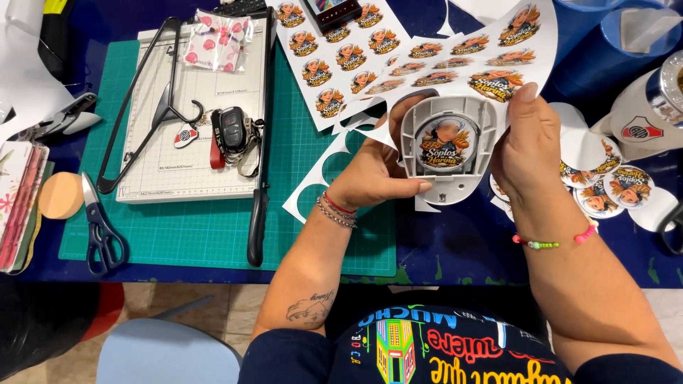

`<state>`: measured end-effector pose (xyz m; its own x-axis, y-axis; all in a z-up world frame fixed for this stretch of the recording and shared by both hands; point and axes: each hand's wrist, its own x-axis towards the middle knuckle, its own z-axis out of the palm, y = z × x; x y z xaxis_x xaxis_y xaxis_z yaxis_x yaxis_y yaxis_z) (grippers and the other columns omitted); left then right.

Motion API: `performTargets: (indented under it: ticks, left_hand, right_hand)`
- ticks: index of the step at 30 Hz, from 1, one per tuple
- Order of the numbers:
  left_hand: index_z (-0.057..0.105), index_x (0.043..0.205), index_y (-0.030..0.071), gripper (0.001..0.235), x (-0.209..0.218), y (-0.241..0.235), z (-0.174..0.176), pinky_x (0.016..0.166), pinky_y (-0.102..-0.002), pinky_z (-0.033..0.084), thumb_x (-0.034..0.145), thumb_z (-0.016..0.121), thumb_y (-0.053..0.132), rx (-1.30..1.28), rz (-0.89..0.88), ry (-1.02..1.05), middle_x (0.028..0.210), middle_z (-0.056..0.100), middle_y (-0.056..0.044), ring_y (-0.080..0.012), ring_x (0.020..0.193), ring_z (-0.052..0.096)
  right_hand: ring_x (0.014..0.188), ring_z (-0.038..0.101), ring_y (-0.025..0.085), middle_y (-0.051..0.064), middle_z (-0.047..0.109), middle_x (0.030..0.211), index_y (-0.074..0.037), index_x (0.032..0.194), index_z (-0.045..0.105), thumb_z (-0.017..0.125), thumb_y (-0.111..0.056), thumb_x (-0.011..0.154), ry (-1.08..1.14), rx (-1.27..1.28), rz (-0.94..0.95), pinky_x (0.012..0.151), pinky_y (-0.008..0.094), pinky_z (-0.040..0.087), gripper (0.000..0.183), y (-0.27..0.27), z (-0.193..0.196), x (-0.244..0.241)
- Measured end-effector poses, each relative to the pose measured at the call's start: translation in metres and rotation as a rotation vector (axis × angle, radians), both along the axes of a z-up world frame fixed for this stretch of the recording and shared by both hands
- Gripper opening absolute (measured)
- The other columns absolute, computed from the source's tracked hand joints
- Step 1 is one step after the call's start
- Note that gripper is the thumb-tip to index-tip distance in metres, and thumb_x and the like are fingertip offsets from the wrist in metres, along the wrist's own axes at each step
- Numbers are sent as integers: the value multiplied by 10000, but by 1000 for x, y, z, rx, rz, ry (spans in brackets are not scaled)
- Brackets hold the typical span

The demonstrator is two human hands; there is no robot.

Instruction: Using a manual circle punch to cut out individual stickers from a printed sheet.

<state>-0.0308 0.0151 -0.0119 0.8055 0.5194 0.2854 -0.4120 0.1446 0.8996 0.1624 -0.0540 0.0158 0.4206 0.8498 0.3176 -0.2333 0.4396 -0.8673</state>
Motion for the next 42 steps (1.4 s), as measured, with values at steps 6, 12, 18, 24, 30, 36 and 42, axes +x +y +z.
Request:
performTargets:
  ticks: [6,12,18,24,30,36,42]
  left_hand:
    - [273,1645,166,995,2,2,-13,1234,-436,478,845,820,-64,-96,22,-103,1643,403,-66,-252,1508,440]
    - [269,1627,149,920,4,6,-14,1296,-448,429,903,828,53,158,247,-111,1619,429,-128,-300,1519,448]
    - [342,1608,52,982,11,4,-12,1104,-434,531,779,867,8,319,542,-88,1492,537,-210,-284,1404,516]
    - [331,1599,73,977,16,0,-13,897,-453,623,776,856,56,401,690,0,1414,573,-235,-362,1262,627]
    - [335,1577,45,947,19,1,-20,971,-509,605,802,876,99,452,744,-54,1422,551,-232,-385,1304,601]
    - [329,1534,-47,996,25,-2,-28,1020,-474,600,744,922,81,462,800,-104,1409,566,-267,-358,1293,617]
    - [381,1525,2,813,29,-24,1,1180,-337,512,848,827,60,589,922,38,1389,593,-133,-136,1296,606]
  right_hand:
    - [1368,631,289,165,614,1450,-1,1396,540,568,-508,982,114,-91,86,1183,452,564,655,2,0,4]
    - [886,669,74,31,701,1021,-37,1338,608,665,-707,870,-35,-153,98,754,197,540,819,6,-40,23]
    - [1094,630,271,173,596,1190,21,1517,423,747,-63,937,-391,43,3,915,421,591,669,6,-46,-4]
    - [1314,518,376,188,380,1416,37,1472,368,880,-61,876,-652,144,-292,1034,524,520,792,-7,-34,-10]
    - [1381,445,408,200,403,1421,-5,1233,717,879,-130,918,-927,279,-499,1084,424,516,376,-8,-39,-12]
    - [1390,447,407,202,384,1447,-55,1346,685,845,-196,944,-963,196,-477,1060,447,530,455,-8,-36,-16]
    - [1403,451,439,264,370,1496,-30,1392,621,737,-201,1010,-939,167,-413,1043,468,523,434,-10,-34,-19]
